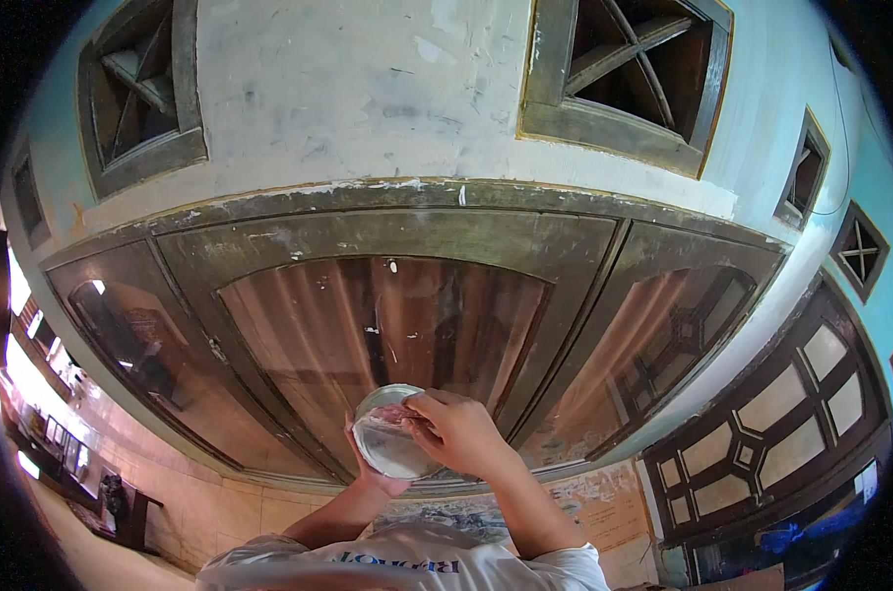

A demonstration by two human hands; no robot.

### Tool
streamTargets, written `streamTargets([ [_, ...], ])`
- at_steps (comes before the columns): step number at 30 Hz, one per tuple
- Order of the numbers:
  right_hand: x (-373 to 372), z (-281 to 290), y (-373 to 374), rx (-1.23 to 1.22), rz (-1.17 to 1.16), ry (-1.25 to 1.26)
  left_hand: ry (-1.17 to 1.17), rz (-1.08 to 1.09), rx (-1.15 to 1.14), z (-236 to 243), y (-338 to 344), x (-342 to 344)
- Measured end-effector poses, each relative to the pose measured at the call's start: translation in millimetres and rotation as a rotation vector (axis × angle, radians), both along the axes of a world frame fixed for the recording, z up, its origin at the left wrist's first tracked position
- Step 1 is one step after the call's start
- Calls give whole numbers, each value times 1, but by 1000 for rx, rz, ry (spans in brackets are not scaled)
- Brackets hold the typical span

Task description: Apply wall putty to the top edge of a wooden cabinet and the surrounding wall surface using a putty knife.

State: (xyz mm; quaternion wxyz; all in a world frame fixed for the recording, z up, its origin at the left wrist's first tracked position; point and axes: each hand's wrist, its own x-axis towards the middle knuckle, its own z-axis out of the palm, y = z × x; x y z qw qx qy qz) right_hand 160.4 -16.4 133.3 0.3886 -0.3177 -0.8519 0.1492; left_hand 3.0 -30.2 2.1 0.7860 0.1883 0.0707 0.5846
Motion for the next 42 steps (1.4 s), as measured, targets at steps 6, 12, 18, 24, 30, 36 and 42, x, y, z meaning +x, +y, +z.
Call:
streamTargets([
  [6,19,4,-4,-46,-6,-72,52,78,-22,-7,-5,21],
  [12,37,0,-9,-16,-20,-62,-116,-5,109,-8,-8,40],
  [18,60,-7,-16,-47,-32,-16,-37,85,140,-9,-15,61],
  [24,80,-15,-19,-17,-31,-18,-113,-64,205,0,-21,78],
  [30,88,-18,-18,25,-14,8,-155,-94,105,-17,-23,85],
  [36,84,-13,-11,48,32,-15,-129,-21,96,-12,-19,81],
  [42,78,-3,-13,26,52,-52,-25,115,86,-31,-6,71],
])
